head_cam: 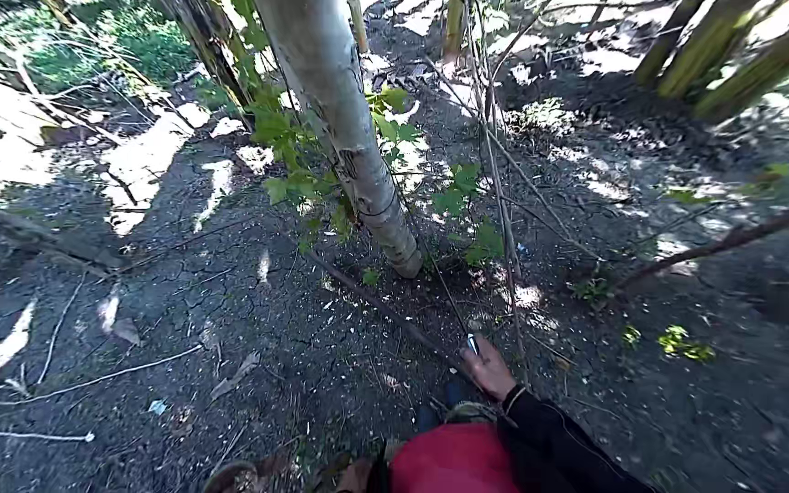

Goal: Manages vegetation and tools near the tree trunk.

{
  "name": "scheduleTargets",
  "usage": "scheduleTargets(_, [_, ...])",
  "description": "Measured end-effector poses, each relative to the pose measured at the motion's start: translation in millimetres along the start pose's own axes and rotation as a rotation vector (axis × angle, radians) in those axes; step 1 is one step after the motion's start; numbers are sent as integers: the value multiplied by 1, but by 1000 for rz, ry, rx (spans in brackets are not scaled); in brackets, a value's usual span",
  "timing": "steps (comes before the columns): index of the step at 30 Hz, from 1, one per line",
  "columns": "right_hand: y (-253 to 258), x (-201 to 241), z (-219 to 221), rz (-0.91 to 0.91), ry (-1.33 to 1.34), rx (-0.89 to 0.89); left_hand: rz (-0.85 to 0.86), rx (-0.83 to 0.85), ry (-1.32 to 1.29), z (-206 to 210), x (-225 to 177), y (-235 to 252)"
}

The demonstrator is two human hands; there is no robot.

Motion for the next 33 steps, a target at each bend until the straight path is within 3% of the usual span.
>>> scheduleTargets(1, [0,1,0,-1,-2,3,125,148,64,21,45,35])
scheduleTargets(2, [0,1,0,-1,4,0,450,215,165,47,111,79])
scheduleTargets(3, [-1,0,1,1,12,-2,931,68,195,76,187,128])
scheduleTargets(5, [-2,2,0,-2,38,-6,294,290,267,109,239,173])
scheduleTargets(7, [-6,3,-1,-4,53,-18,53,299,240,119,248,188])
scheduleTargets(13, [-18,12,-4,-33,31,-93,113,267,237,137,287,220])
scheduleTargets(25, [-20,67,-7,-73,28,-129,69,270,206,117,247,172])
scheduleTargets(29, [1,69,4,17,-82,-108,120,232,182,133,283,193])
scheduleTargets(33, [4,65,8,21,-24,-98,128,219,221,142,304,206])
Point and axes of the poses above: each hand's wrist, its own y-axis towards the middle knuckle, its own z-axis out of the palm, x = y × z, the point moved 6 cm from there along y, towards the middle knuckle, and after that the axes turned 14 degrees about z, right-handed, at the moved point
